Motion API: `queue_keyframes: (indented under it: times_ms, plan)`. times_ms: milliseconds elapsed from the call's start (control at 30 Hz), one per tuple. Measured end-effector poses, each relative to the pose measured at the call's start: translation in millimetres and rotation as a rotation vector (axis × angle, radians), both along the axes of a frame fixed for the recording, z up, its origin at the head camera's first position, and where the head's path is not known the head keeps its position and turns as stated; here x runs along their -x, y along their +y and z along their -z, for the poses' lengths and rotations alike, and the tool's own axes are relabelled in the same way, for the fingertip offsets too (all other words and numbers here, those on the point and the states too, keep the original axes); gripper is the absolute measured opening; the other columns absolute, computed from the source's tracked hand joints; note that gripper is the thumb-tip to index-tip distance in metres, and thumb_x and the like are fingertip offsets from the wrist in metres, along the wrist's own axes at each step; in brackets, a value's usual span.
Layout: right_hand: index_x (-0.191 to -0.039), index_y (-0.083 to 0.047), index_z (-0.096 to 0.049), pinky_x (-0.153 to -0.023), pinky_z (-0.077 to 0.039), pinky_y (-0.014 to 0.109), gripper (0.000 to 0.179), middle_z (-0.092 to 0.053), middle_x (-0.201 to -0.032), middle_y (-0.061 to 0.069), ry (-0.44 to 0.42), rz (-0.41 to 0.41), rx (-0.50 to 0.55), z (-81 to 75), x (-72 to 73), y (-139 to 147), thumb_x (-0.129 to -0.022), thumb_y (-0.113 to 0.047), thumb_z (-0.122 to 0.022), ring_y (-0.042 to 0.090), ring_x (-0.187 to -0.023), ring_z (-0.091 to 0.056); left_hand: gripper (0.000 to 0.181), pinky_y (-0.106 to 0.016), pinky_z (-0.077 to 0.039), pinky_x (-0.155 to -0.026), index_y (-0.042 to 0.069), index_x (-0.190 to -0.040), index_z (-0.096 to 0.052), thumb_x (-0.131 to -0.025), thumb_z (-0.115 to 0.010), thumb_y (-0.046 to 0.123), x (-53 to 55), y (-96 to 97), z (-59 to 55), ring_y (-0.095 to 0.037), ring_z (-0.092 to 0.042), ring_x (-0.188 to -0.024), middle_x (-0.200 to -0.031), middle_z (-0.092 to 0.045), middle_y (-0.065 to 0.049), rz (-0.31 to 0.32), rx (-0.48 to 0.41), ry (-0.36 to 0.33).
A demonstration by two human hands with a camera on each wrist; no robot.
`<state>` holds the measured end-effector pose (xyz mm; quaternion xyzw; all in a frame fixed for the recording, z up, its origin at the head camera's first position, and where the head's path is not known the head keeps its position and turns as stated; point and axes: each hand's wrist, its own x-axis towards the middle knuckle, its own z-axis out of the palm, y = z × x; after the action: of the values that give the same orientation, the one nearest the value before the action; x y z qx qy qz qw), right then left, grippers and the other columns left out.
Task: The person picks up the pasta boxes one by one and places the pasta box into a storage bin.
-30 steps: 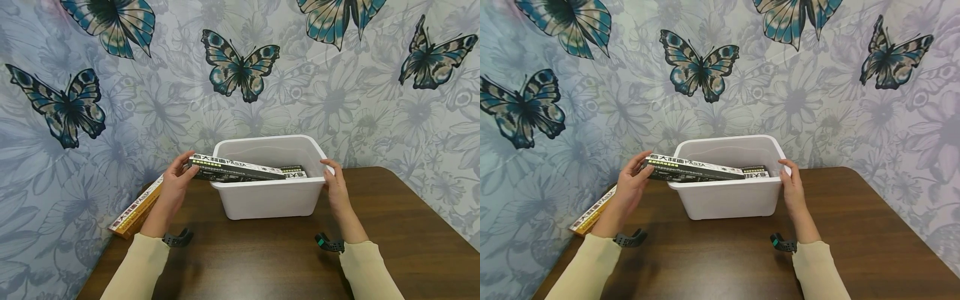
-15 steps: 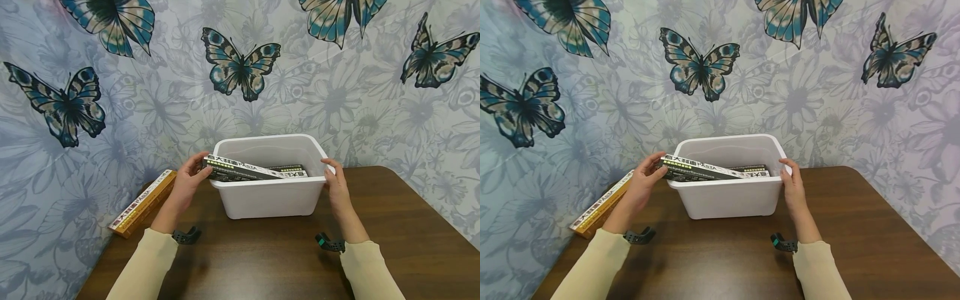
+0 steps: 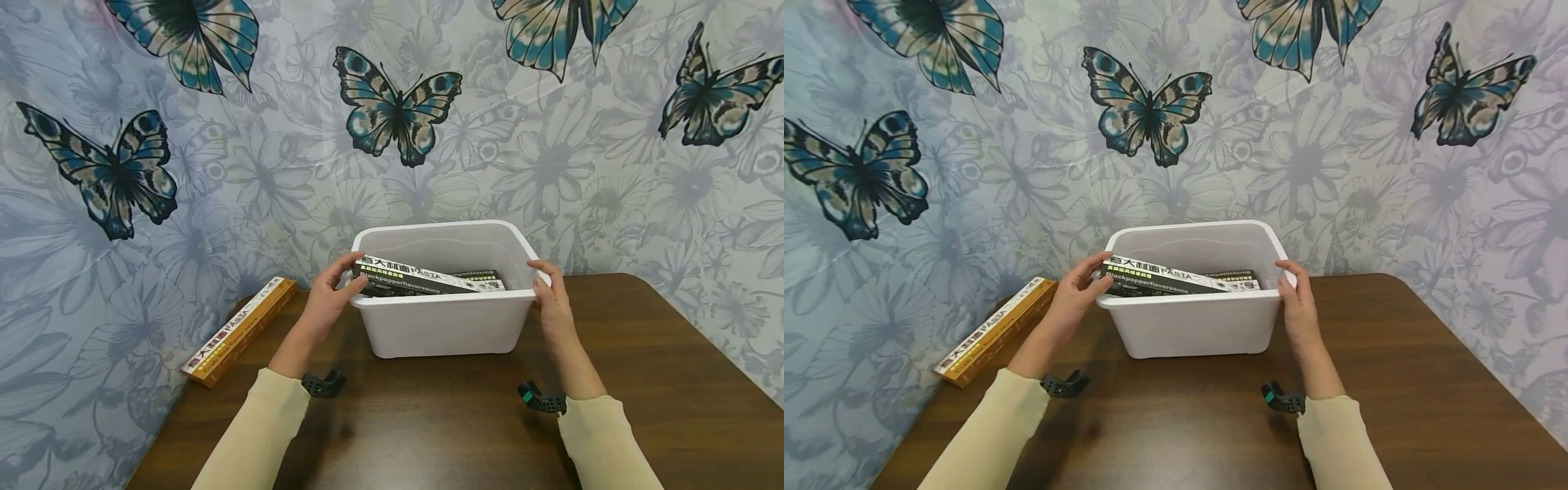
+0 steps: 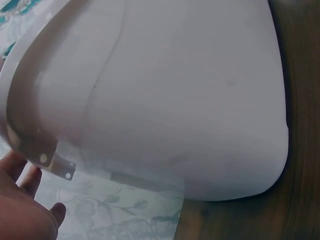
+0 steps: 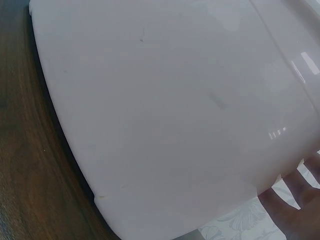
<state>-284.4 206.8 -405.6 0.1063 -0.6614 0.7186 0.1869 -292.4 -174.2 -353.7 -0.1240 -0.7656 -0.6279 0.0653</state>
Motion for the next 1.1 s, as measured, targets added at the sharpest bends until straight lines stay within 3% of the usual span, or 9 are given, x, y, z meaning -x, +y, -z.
queue_keyframes:
  times_ms: [100,367,467,667,1100]
  plan:
    - [-0.138,-0.015,-0.045,-0.088,-0.039,0.025,0.036,-0.04,-0.137,-0.011,0.0,-0.005,0.002,0.5,0.2,-0.2,-0.104,-0.022,-0.037,0.016,-0.121,-0.042,0.05,-0.051,-0.03,-0.118,0.022,-0.143,-0.053,-0.095,-0.069,0.024,0.1,3.7,1.0,-0.019,-0.03,-0.148,-0.15,-0.047,-0.002,0.01,0.007,-0.003]
    - [-0.14,-0.015,-0.044,-0.09,-0.038,0.028,0.037,-0.039,-0.138,-0.011,-0.011,-0.006,-0.002,0.6,0.1,1.2,-0.105,-0.024,-0.036,0.014,-0.122,-0.041,0.048,-0.055,-0.008,-0.125,0.021,-0.144,-0.053,-0.098,-0.065,0.026,2.9,3.9,6.4,-0.02,-0.009,-0.157,-0.161,-0.036,-0.002,0.014,0.074,0.023]
    - [-0.141,-0.015,-0.044,-0.09,-0.038,0.028,0.038,-0.039,-0.139,-0.011,-0.012,-0.006,-0.002,0.8,0.3,1.2,-0.104,-0.024,-0.036,0.014,-0.122,-0.04,0.049,-0.055,-0.009,-0.125,0.024,-0.145,-0.052,-0.098,-0.065,0.031,2.5,3.3,7.9,-0.02,-0.009,-0.157,-0.165,-0.028,-0.002,0.011,0.074,0.002]
    - [-0.14,-0.016,-0.044,-0.088,-0.04,0.026,0.038,-0.039,-0.138,-0.011,-0.013,-0.005,0.002,1.4,0.6,1.7,-0.104,-0.024,-0.037,0.015,-0.121,-0.041,0.049,-0.054,-0.025,-0.121,0.022,-0.147,-0.049,-0.1,-0.061,0.029,-0.6,5.1,10.0,-0.022,-0.022,-0.153,-0.161,-0.034,0.002,0.028,0.047,-0.008]
    - [-0.141,-0.014,-0.044,-0.087,-0.041,0.025,0.038,-0.038,-0.14,-0.01,0.004,-0.005,-0.002,1.3,1.1,0.6,-0.104,-0.023,-0.036,0.017,-0.122,-0.042,0.048,-0.048,-0.022,-0.123,0.016,-0.148,-0.046,-0.102,-0.057,0.019,-7.1,6.1,16.0,-0.017,-0.02,-0.155,-0.164,-0.03,0.004,0.054,-0.034,0.042]
